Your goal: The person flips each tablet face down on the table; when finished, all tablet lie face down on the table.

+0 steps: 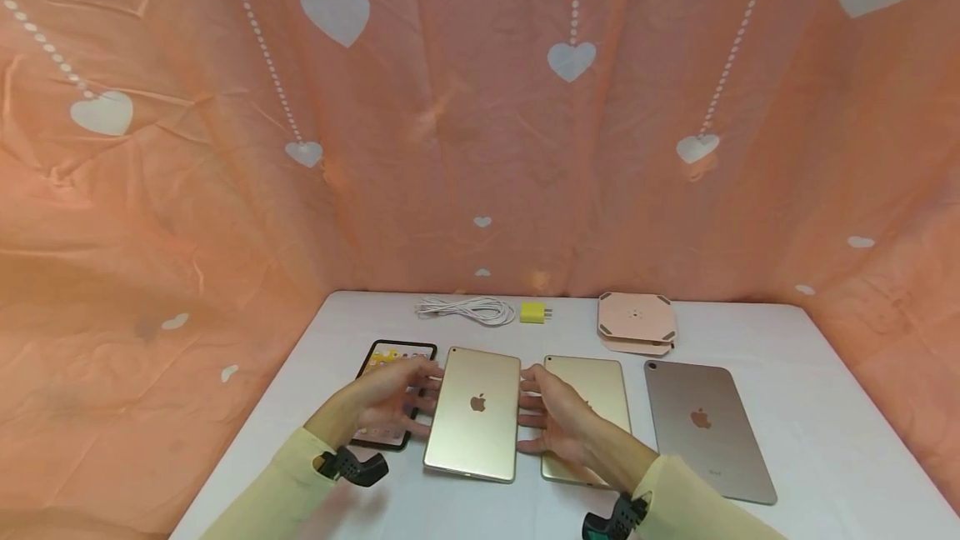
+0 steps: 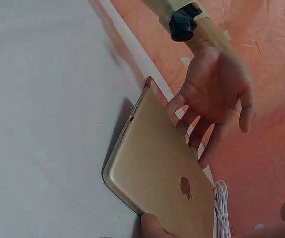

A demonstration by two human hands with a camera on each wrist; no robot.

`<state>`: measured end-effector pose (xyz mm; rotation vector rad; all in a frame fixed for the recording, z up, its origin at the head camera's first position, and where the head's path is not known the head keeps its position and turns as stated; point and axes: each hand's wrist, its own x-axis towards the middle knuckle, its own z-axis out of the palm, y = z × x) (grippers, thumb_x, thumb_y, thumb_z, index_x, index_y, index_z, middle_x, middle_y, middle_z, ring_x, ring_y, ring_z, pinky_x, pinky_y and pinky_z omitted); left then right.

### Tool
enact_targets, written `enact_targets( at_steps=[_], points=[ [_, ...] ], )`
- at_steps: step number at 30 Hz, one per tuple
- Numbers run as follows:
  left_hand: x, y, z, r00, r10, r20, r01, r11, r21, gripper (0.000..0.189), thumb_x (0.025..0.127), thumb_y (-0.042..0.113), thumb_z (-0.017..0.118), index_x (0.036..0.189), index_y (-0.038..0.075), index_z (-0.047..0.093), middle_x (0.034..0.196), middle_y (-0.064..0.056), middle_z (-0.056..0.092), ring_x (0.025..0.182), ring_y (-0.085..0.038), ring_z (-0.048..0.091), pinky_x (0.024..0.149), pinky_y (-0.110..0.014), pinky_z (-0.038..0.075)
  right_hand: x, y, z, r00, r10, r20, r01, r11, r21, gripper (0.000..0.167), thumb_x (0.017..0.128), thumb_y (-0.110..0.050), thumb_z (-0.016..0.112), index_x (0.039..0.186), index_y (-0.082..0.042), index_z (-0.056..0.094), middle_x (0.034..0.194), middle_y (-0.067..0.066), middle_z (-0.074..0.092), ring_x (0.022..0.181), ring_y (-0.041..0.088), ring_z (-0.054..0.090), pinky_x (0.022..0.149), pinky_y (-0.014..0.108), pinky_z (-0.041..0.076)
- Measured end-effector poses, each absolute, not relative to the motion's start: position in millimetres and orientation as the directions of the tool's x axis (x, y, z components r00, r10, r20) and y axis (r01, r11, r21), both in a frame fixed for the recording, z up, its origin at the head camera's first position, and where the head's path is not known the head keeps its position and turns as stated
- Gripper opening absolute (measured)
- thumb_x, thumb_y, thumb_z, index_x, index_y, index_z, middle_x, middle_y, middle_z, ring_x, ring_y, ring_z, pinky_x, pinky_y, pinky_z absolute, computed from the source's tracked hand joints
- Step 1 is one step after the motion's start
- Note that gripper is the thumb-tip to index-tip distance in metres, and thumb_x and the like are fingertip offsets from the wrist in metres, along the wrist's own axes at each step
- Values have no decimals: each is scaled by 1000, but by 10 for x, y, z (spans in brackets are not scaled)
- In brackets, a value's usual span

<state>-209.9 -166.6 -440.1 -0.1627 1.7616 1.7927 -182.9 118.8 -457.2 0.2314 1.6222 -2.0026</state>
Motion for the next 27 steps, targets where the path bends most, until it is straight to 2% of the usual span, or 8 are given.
enact_targets(
  at_steps=[4, 13, 18, 21, 27],
  points=[
    [-2112, -1624, -4466, -795, 324, -512, -513, 90, 853, 38, 103, 34, 60, 124, 3, 67, 111, -9, 62, 106, -29, 62, 85, -54, 65, -1807, 1200, -4565, -841, -292, -455, 505, -126, -854, 74, 109, -43, 46, 161, 8, 32, 157, 31, 36, 144, 51, 38, 108, 74, 52],
    [-2150, -1488, -4485, -818, 261, -512, -498, 124, 858, 40, 103, 35, 61, 123, 1, 63, 104, -6, 59, 103, -28, 64, 83, -58, 66, -1819, 1225, -4533, -850, -287, -441, 490, -125, -863, 77, 110, -44, 46, 163, 9, 29, 160, 32, 32, 144, 52, 36, 110, 75, 50],
    [-2136, -1464, -4465, -824, 248, -510, -491, 138, 860, 42, 103, 35, 62, 123, -2, 63, 111, -13, 58, 102, -29, 62, 84, -60, 66, -1813, 1239, -4529, -849, -281, -448, 495, -123, -860, 76, 110, -43, 45, 163, 9, 30, 161, 33, 33, 145, 53, 37, 110, 75, 50],
    [-2129, -1484, -4438, -824, 255, -505, -485, 141, 863, 46, 103, 34, 60, 130, -3, 60, 117, -17, 57, 105, -32, 62, 86, -61, 65, -1809, 1241, -4522, -849, -280, -449, 494, -117, -862, 75, 110, -43, 44, 163, 9, 30, 160, 32, 34, 144, 52, 37, 110, 75, 51],
    [-2126, -1627, -4329, -841, 267, -471, -452, 132, 882, 51, 106, 28, 58, 144, -5, 52, 134, -26, 58, 105, -36, 65, 90, -61, 66, -1810, 1207, -4459, -849, -286, -444, 493, -124, -861, 70, 110, -43, 47, 161, 3, 32, 151, 24, 36, 133, 41, 39, 99, 61, 54]
  ],
)
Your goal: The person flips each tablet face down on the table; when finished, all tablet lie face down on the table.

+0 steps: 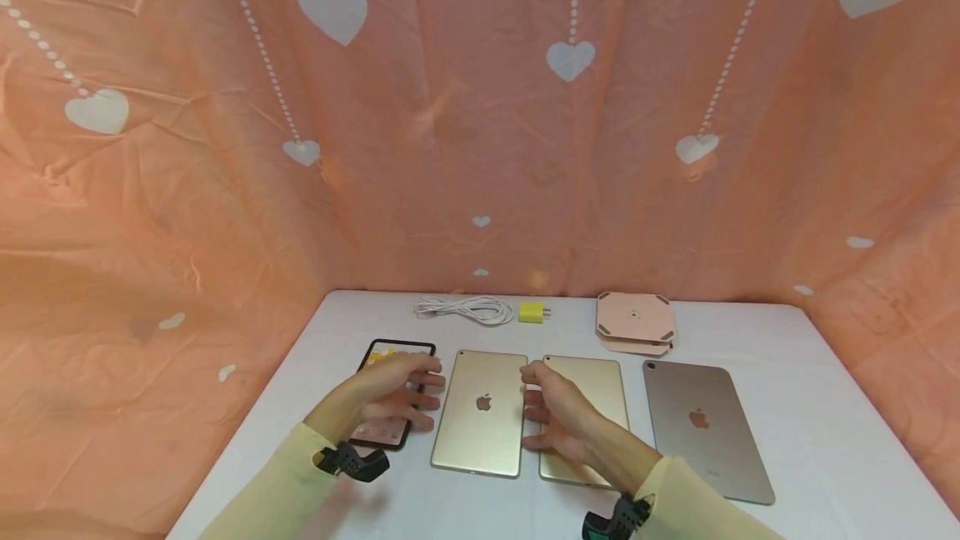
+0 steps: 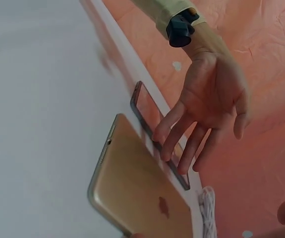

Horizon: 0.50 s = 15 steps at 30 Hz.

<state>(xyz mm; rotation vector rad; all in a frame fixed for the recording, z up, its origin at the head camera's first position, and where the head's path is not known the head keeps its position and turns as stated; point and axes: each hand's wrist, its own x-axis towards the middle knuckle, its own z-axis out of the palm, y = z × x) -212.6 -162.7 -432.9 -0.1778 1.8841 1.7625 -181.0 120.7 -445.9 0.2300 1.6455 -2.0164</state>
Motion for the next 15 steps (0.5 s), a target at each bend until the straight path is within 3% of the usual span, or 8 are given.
enact_targets(
  at_steps=[4, 9, 15],
  points=[
    [-2116, -1841, -4289, -851, 271, -449, -451, 59, 891, 51, 107, 25, 60, 145, -7, 50, 146, -33, 59, 114, -42, 71, 95, -59, 66, -1815, 1155, -4391, -842, -327, -428, 492, -142, -859, 68, 110, -42, 49, 161, 0, 32, 148, 20, 36, 131, 36, 42, 96, 54, 54],
    [-2099, -2169, -4270, -839, 341, -423, -453, -9, 891, 49, 112, 25, 56, 149, -6, 49, 158, -38, 49, 136, -56, 62, 103, -65, 61, -1843, 1071, -4324, -834, -383, -398, 473, -125, -872, 74, 109, -42, 49, 165, 2, 29, 160, 30, 36, 143, 45, 48, 110, 64, 56],
    [-2083, -2593, -4208, -832, 360, -421, -447, 13, 895, 48, 113, 29, 52, 151, -1, 51, 158, -33, 53, 133, -50, 67, 105, -62, 61, -1915, 920, -4310, -798, -462, -387, 513, -183, -839, 80, 108, -44, 52, 168, -1, 23, 170, 33, 28, 154, 57, 39, 122, 70, 44]
  ],
)
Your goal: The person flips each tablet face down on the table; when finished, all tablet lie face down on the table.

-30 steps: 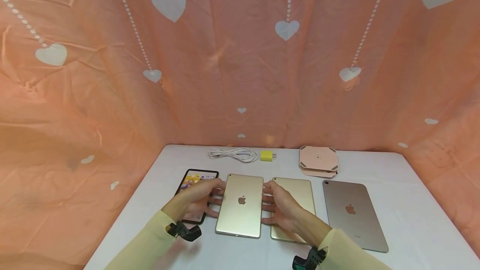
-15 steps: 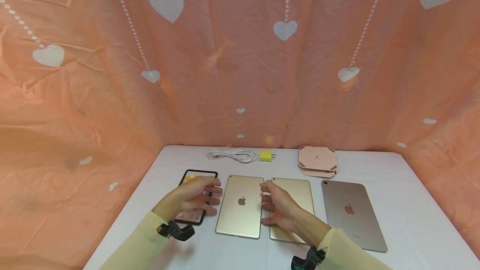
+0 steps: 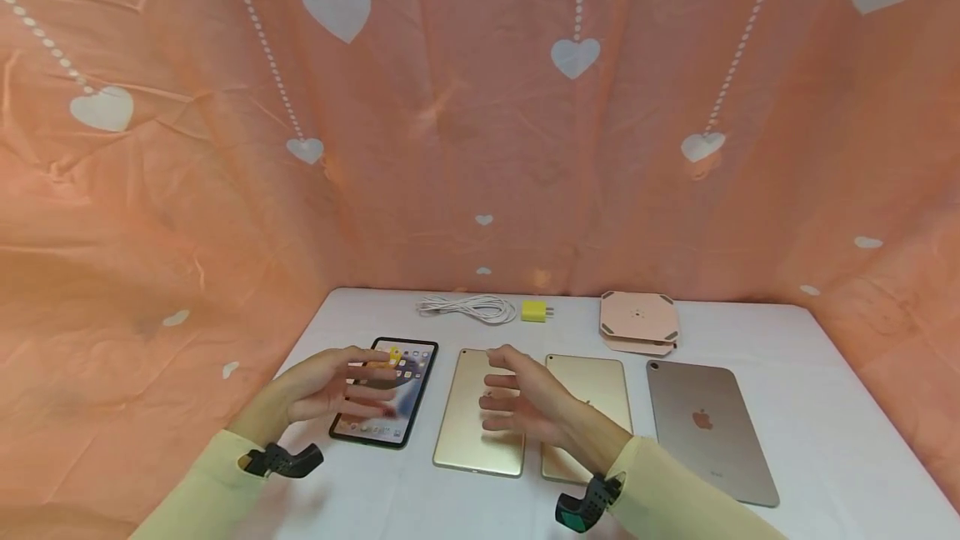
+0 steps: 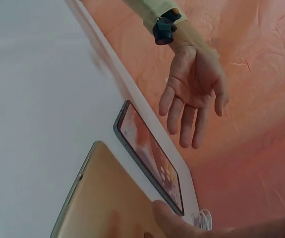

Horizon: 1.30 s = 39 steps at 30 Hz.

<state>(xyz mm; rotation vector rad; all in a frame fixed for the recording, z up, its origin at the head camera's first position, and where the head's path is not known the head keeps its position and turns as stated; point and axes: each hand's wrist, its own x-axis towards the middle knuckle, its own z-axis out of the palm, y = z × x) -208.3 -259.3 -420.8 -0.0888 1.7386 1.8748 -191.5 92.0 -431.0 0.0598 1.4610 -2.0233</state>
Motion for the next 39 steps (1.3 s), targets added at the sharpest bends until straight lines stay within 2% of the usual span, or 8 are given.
enact_targets(
  at_steps=[4, 12, 18, 22, 26, 30, 35, 39],
  points=[
    [-2090, -2834, -4181, -837, 334, -434, -449, 35, 893, 56, 115, 29, 48, 158, -5, 39, 158, -32, 54, 129, -46, 70, 103, -60, 62, -1971, 788, -4335, -771, -507, -385, 552, -231, -801, 84, 107, -47, 55, 170, -2, 21, 173, 31, 24, 156, 57, 34, 126, 72, 37],
    [-2151, -3078, -4144, -848, 215, -485, -464, 140, 874, 63, 116, 34, 46, 164, -6, 32, 165, -33, 46, 137, -49, 64, 106, -60, 61, -2104, 438, -4412, -743, -548, -383, 579, -242, -778, 91, 106, -50, 57, 172, -1, 18, 174, 33, 22, 158, 60, 30, 125, 76, 36],
    [-2194, -3121, -4182, -858, 120, -499, -472, 197, 859, 62, 116, 34, 47, 162, -7, 37, 160, -33, 51, 128, -41, 69, 104, -56, 63, -2160, 197, -4519, -742, -531, -410, 599, -250, -761, 95, 102, -50, 62, 170, 2, 20, 171, 36, 25, 156, 61, 32, 122, 79, 36],
    [-2220, -3096, -4228, -864, 72, -497, -472, 223, 853, 59, 114, 33, 48, 159, -5, 40, 158, -34, 52, 129, -41, 67, 102, -56, 63, -2172, 83, -4581, -744, -507, -435, 607, -242, -757, 94, 101, -51, 62, 167, 3, 23, 169, 36, 26, 154, 61, 35, 121, 80, 38],
    [-2256, -3029, -4292, -862, 53, -504, -472, 275, 838, 60, 112, 33, 47, 159, -4, 40, 160, -34, 50, 133, -44, 63, 96, -53, 65, -2169, 1, -4604, -748, -492, -445, 608, -240, -757, 92, 103, -51, 59, 166, 4, 23, 168, 37, 25, 154, 62, 33, 120, 81, 36],
    [-2281, -2967, -4348, -857, 25, -515, -486, 295, 823, 60, 111, 35, 47, 158, -2, 42, 157, -32, 51, 128, -40, 62, 88, -47, 66, -2163, -62, -4602, -750, -496, -438, 607, -253, -753, 92, 102, -51, 59, 165, 5, 23, 166, 38, 26, 154, 60, 32, 121, 83, 33],
    [-2288, -2889, -4379, -843, 7, -538, -512, 299, 805, 58, 110, 39, 51, 149, -5, 48, 141, -23, 59, 120, -32, 60, 86, -42, 61, -2149, -119, -4602, -758, -487, -435, 603, -265, -753, 90, 101, -50, 60, 164, 4, 24, 164, 37, 29, 152, 58, 37, 120, 84, 33],
    [-2288, -2822, -4400, -830, 6, -557, -530, 302, 793, 49, 111, 43, 53, 130, -2, 56, 119, -11, 61, 110, -26, 60, 87, -40, 55, -2135, -151, -4598, -760, -466, -453, 612, -279, -740, 90, 100, -50, 61, 162, 4, 26, 162, 36, 33, 150, 55, 42, 118, 85, 35]
  ],
)
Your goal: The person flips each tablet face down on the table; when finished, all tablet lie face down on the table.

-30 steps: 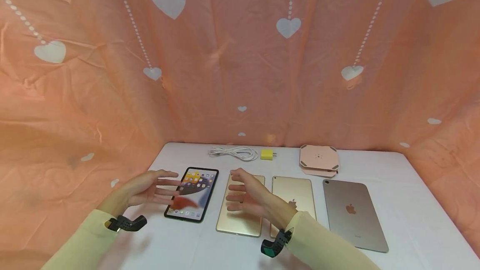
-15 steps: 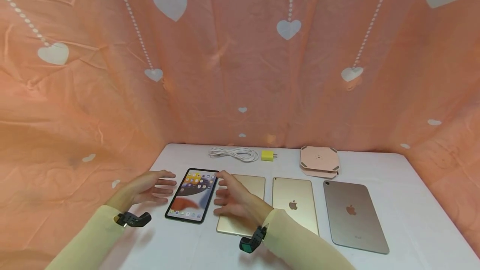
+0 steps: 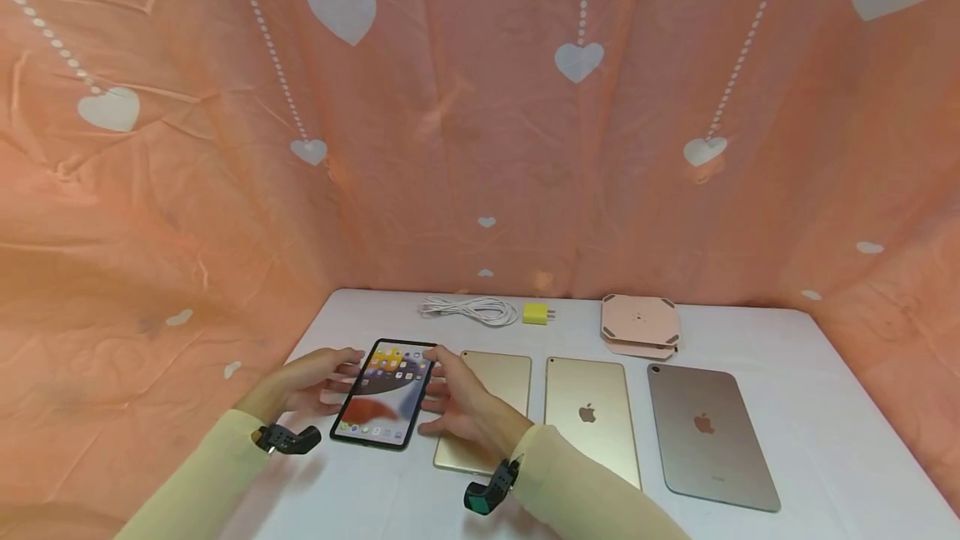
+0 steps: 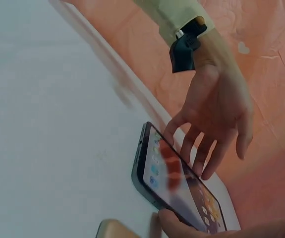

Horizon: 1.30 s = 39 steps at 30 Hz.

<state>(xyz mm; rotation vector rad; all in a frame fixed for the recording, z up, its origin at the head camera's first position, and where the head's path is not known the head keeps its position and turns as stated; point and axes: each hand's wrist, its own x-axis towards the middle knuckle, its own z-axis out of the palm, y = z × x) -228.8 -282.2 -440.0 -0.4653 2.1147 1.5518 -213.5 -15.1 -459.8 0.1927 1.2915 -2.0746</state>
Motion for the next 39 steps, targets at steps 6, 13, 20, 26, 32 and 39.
enact_targets(
  at_steps=[6, 13, 20, 26, 32, 39],
  points=[
    [-2313, -2743, -4421, -820, 13, -572, -535, 340, 774, 53, 111, 53, 50, 122, 2, 58, 110, -8, 63, 105, -26, 62, 89, -44, 53, -2123, -168, -4536, -722, -459, -517, 675, -306, -671, 92, 96, -53, 65, 158, 1, 26, 152, 29, 38, 142, 48, 44, 119, 86, 32],
    [-2313, -2640, -4382, -811, 18, -585, -543, 349, 764, 59, 111, 55, 48, 130, 0, 58, 120, -13, 61, 107, -29, 61, 88, -46, 57, -2141, -109, -4424, -725, -482, -492, 667, -314, -676, 79, 95, -53, 60, 153, -4, 37, 123, 9, 51, 121, 31, 56, 118, 75, 40],
    [-2275, -2503, -4432, -807, 89, -583, -532, 318, 785, 52, 110, 52, 52, 123, 2, 59, 118, -11, 59, 102, -27, 60, 84, -47, 62, -2121, 33, -4328, -718, -541, -437, 656, -319, -684, 79, 101, -50, 49, 163, -5, 28, 151, 21, 40, 132, 38, 49, 118, 68, 40],
    [-2263, -2346, -4437, -805, 192, -561, -493, 308, 813, 52, 110, 49, 54, 125, -1, 61, 129, -17, 59, 106, -32, 60, 84, -56, 65, -2065, 193, -4214, -708, -578, -406, 637, -274, -720, 83, 103, -53, 46, 167, -4, 25, 163, 25, 32, 138, 42, 47, 121, 66, 39],
    [-2208, -2163, -4222, -827, 247, -505, -410, 348, 843, 52, 111, 42, 53, 135, -2, 64, 134, -20, 64, 113, -36, 67, 82, -58, 68, -1979, 297, -4119, -716, -575, -396, 618, -257, -743, 81, 105, -50, 45, 167, -3, 23, 164, 28, 31, 147, 47, 42, 124, 73, 36],
    [-2200, -1885, -3796, -841, 349, -414, -337, 261, 905, 51, 110, 38, 55, 145, 1, 60, 141, -20, 61, 122, -38, 65, 83, -60, 68, -1922, 250, -4006, -719, -599, -352, 609, -300, -735, 86, 104, -49, 49, 168, -1, 18, 169, 31, 22, 160, 54, 25, 128, 72, 33]
  ],
)
